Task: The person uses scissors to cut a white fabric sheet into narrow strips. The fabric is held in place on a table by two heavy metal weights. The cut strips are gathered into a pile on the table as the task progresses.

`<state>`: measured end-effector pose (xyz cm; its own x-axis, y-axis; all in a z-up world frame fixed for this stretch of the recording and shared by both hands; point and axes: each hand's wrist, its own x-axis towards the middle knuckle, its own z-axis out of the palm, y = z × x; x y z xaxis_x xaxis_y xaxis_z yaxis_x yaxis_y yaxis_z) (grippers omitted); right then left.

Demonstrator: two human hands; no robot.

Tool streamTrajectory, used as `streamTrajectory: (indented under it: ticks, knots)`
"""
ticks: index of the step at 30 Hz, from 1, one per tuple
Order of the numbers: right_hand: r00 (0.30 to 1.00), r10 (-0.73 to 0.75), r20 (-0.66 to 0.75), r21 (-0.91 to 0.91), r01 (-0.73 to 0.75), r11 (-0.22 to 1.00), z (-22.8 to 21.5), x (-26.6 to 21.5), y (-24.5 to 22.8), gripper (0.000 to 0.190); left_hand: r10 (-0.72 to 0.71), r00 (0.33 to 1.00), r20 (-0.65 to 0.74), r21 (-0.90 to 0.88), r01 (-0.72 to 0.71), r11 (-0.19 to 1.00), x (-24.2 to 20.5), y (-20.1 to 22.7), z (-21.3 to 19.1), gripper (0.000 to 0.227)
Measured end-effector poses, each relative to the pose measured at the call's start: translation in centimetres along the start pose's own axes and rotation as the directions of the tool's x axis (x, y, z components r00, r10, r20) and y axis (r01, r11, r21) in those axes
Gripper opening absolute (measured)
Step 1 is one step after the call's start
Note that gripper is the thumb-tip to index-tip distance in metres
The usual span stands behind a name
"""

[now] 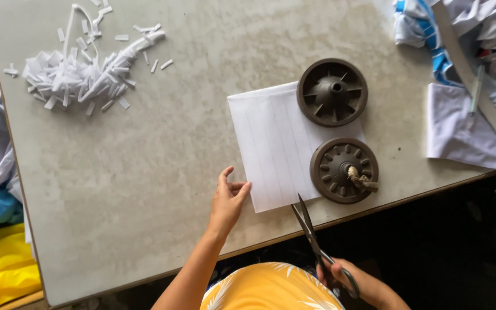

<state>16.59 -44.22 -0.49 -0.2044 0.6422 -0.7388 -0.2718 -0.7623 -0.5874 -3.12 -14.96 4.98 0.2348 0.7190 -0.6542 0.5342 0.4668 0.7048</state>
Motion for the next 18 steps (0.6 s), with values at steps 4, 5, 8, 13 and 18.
streamTrajectory:
  ticks: [4, 5, 8, 13, 18]
  knots:
    - [0.999, 0.009, 0.039, -0.050, -0.007, 0.999, 2.0, 2.2, -2.5, 0.092, 0.021, 1.000, 0.022, 0.060, -0.023, 0.998, 0.6, 0.4, 0.7, 0.090]
    - [0.999, -0.041, 0.017, -0.132, 0.043, 0.990, 2.4, 2.6, -2.5, 0.090, 0.036, 0.999, 0.018, 0.012, -0.037, 0.999, 0.7, 0.2, 1.0, 0.091]
    - [0.993, -0.115, -0.035, -0.238, 0.103, 0.966, 4.3, 3.6, -2.7, 0.085, 0.080, 0.996, 0.028, -0.015, -0.079, 0.997, 0.3, -0.5, 1.6, 0.094]
    - [0.969, -0.203, -0.142, -0.248, 0.164, 0.955, 7.0, 4.7, -1.3, 0.083, 0.217, 0.957, 0.190, -0.128, -0.195, 0.972, 1.3, -4.4, 2.0, 0.042]
    - [0.955, -0.204, -0.217, -0.271, 0.141, 0.952, 8.6, 4.9, -1.9, 0.083, 0.154, 0.971, 0.182, -0.116, -0.134, 0.984, 1.5, -4.7, 1.6, 0.021]
